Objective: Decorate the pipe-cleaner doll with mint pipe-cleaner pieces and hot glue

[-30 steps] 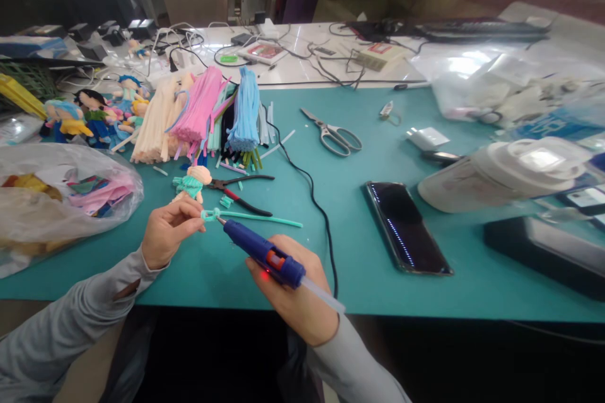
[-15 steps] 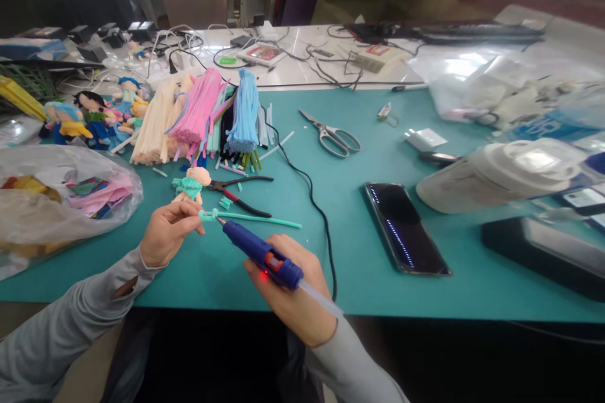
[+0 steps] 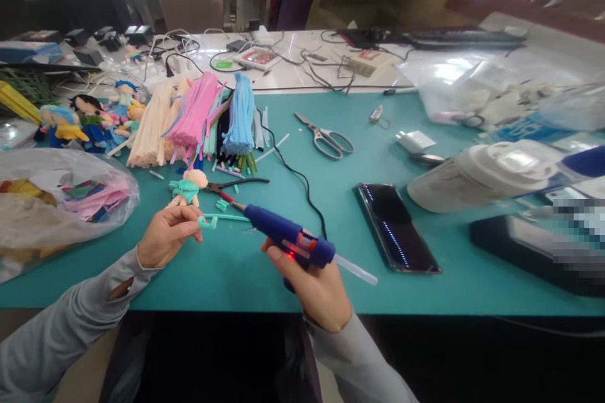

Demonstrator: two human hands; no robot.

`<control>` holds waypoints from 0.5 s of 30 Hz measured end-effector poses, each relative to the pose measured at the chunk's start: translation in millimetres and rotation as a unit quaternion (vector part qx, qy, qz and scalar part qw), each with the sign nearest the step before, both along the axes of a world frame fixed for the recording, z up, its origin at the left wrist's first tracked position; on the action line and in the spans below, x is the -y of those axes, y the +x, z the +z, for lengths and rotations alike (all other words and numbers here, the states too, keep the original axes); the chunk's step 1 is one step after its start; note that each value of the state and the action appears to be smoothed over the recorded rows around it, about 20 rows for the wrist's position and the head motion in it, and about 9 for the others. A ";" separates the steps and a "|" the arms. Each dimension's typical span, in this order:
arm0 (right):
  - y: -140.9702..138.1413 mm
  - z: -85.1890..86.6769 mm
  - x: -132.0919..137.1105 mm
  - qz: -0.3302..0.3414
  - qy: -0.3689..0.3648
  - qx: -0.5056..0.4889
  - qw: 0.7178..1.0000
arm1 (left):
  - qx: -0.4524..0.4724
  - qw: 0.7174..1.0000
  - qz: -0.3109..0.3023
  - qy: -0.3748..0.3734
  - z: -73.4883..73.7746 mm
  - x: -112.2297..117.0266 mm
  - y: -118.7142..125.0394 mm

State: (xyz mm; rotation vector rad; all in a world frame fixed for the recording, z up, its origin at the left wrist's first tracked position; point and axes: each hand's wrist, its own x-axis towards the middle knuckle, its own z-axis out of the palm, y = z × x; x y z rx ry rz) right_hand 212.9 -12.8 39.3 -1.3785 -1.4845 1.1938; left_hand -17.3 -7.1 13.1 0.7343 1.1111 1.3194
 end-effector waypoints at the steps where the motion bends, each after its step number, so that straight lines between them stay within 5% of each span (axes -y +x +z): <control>1: 3.6 1.8 -2.9 -0.005 0.004 0.003 1.000 | 0.001 1.000 0.006 0.000 0.0 0.0 0.0; 6: 18.7 4.3 -31.7 -0.037 0.029 0.090 0.995 | 0.021 0.997 0.068 0.000 2.2 -1.7 -0.9; 15: 26.6 -23.3 -89.2 -0.054 0.098 0.243 0.964 | 0.023 0.984 0.176 0.010 5.6 -5.6 -5.2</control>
